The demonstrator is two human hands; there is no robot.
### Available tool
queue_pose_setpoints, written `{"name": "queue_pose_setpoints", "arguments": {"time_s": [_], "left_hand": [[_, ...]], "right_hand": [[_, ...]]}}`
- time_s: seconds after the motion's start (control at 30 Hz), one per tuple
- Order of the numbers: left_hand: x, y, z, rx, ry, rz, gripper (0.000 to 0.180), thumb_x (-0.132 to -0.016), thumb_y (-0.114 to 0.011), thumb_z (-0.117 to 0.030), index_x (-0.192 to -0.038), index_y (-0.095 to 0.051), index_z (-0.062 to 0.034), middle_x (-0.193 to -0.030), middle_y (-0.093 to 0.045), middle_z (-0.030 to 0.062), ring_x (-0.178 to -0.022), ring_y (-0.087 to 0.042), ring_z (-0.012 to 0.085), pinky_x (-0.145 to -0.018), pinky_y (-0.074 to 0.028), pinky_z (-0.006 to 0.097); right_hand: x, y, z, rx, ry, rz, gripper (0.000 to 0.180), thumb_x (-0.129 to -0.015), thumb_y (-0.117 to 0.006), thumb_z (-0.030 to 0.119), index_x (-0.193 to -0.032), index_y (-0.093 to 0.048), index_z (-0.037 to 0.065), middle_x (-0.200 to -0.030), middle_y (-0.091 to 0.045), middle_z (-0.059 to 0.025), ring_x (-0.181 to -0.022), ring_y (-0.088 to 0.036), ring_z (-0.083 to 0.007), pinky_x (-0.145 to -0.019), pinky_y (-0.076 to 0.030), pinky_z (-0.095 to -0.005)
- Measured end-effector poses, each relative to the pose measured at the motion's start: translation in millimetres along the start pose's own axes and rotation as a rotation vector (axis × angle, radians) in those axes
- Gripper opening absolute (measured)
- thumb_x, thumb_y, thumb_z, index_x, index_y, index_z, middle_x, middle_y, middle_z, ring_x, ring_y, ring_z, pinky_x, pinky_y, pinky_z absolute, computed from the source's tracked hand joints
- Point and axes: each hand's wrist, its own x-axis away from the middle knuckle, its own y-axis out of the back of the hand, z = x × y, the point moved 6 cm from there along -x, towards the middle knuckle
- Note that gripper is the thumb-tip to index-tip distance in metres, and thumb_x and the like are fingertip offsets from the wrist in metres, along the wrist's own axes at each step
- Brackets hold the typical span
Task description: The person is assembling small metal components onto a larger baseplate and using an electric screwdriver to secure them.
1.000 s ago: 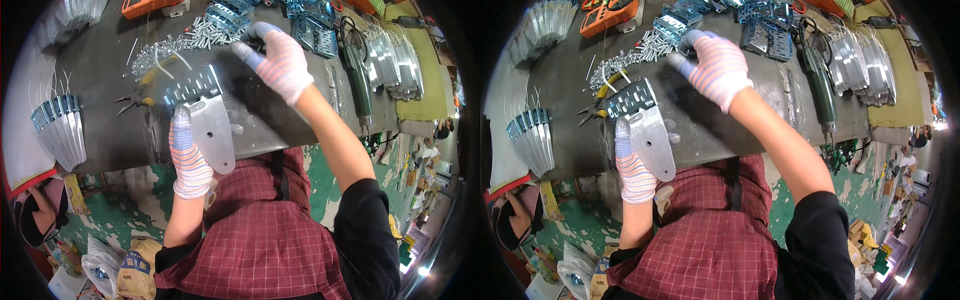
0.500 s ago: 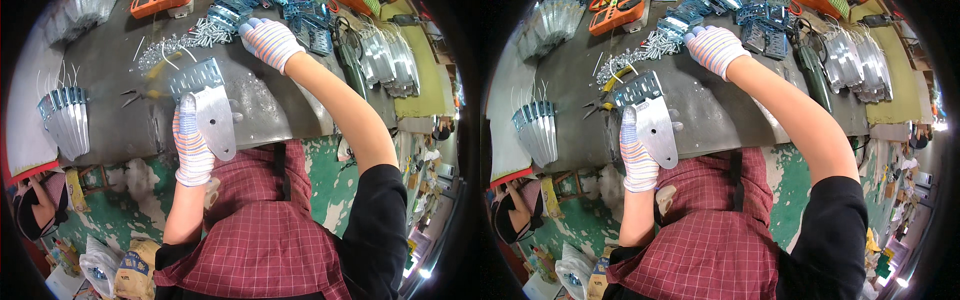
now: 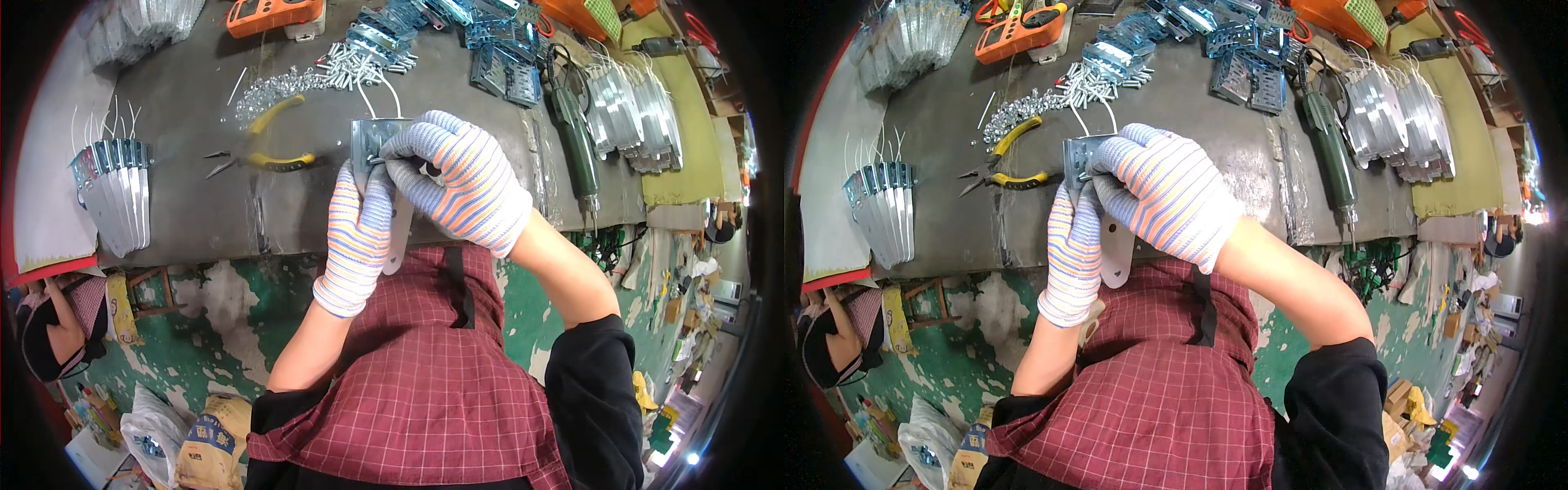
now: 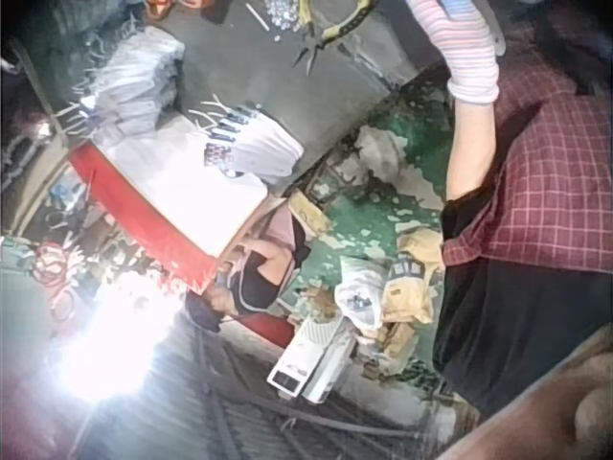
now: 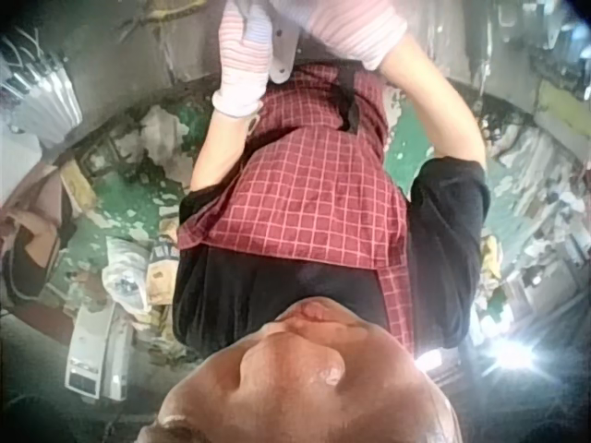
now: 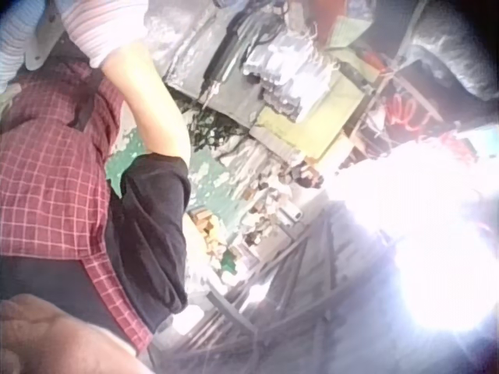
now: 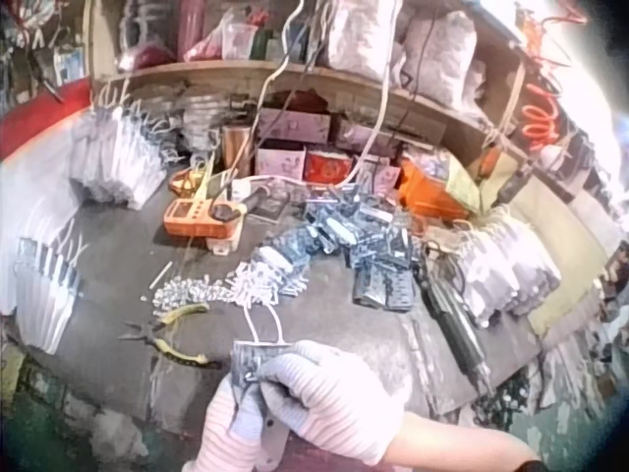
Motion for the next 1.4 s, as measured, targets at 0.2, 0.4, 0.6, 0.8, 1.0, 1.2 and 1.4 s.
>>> {"name": "queue_pose_setpoints", "arguments": {"time_s": [0.2,0.4,0.6,0.8,1.0,1.2,1.4], "left_hand": [[-1,-6,8,-0.109,0.008,-0.033,0.031,-0.096,-0.049,-0.019,-0.117,-0.049,0.0043,-0.093,-0.063,0.0110,-0.083,-0.058,0.0136,-0.074,-0.048,0.029],[-1,-13,2,-0.496,0.039,0.047,0.039,-0.088,-0.057,-0.015,-0.118,-0.047,0.0077,-0.093,-0.064,0.0191,-0.082,-0.064,0.0252,-0.075,-0.050,0.034],[2,-17,5,0.076,0.150,0.129,0.041,-0.091,-0.057,-0.015,-0.124,-0.042,0.0050,-0.096,-0.064,0.0096,-0.088,-0.060,0.0160,-0.082,-0.047,0.029],[16,-30,-3,0.155,0.233,0.232,0.065,-0.096,-0.053,-0.024,-0.147,-0.019,-0.0022,-0.126,-0.054,0.0105,-0.113,-0.051,0.0160,-0.098,-0.040,0.031],[23,-54,-20,-0.291,-0.005,0.293,0.090,-0.087,-0.065,-0.027,-0.148,-0.003,0.0000,-0.126,-0.053,0.0190,-0.108,-0.059,0.0281,-0.091,-0.046,0.036],[-4,-32,-31,0.022,0.083,0.111,0.044,-0.091,-0.063,-0.020,-0.126,-0.045,-0.0001,-0.105,-0.061,0.0105,-0.081,-0.058,0.0110,-0.073,-0.048,0.023],[-24,-34,-31,-0.141,-0.179,0.129,0.011,-0.087,-0.067,-0.007,-0.087,-0.058,-0.0010,-0.068,-0.057,0.0023,-0.061,-0.055,0.0088,-0.056,-0.044,0.025]], "right_hand": [[1,1,2,0.180,0.089,0.017,0.021,-0.072,-0.067,0.014,-0.090,-0.059,0.007,-0.084,-0.060,-0.0111,-0.078,-0.059,-0.0329,-0.070,-0.050,-0.0410],[4,1,-33,-0.322,-0.283,0.029,0.028,-0.077,-0.072,0.025,-0.086,-0.057,0.003,-0.075,-0.059,-0.0174,-0.073,-0.060,-0.0364,-0.064,-0.048,-0.0382],[30,4,-44,-0.368,-0.487,-0.030,0.043,-0.073,-0.076,0.039,-0.089,-0.059,0.003,-0.082,-0.062,-0.0152,-0.076,-0.062,-0.0302,-0.067,-0.048,-0.0375],[65,-20,-12,-0.112,-0.150,-0.059,0.076,-0.078,-0.062,0.033,-0.141,-0.035,0.001,-0.139,-0.039,-0.0273,-0.131,-0.034,-0.0499,-0.110,-0.020,-0.0582],[81,-20,-27,-0.452,-0.208,-0.196,0.067,-0.080,-0.063,0.010,-0.141,-0.035,0.005,-0.138,-0.044,-0.0177,-0.127,-0.045,-0.0381,-0.106,-0.036,-0.0445],[97,2,-46,-1.642,-0.590,-0.466,0.091,-0.061,-0.068,-0.001,-0.143,-0.032,0.011,-0.137,-0.046,-0.0132,-0.126,-0.046,-0.0285,-0.106,-0.035,-0.0415],[102,-8,-34,-1.772,-0.595,-0.369,0.095,-0.054,-0.067,-0.001,-0.143,-0.037,0.011,-0.141,-0.044,-0.0102,-0.131,-0.042,-0.0273,-0.111,-0.029,-0.0406]]}}
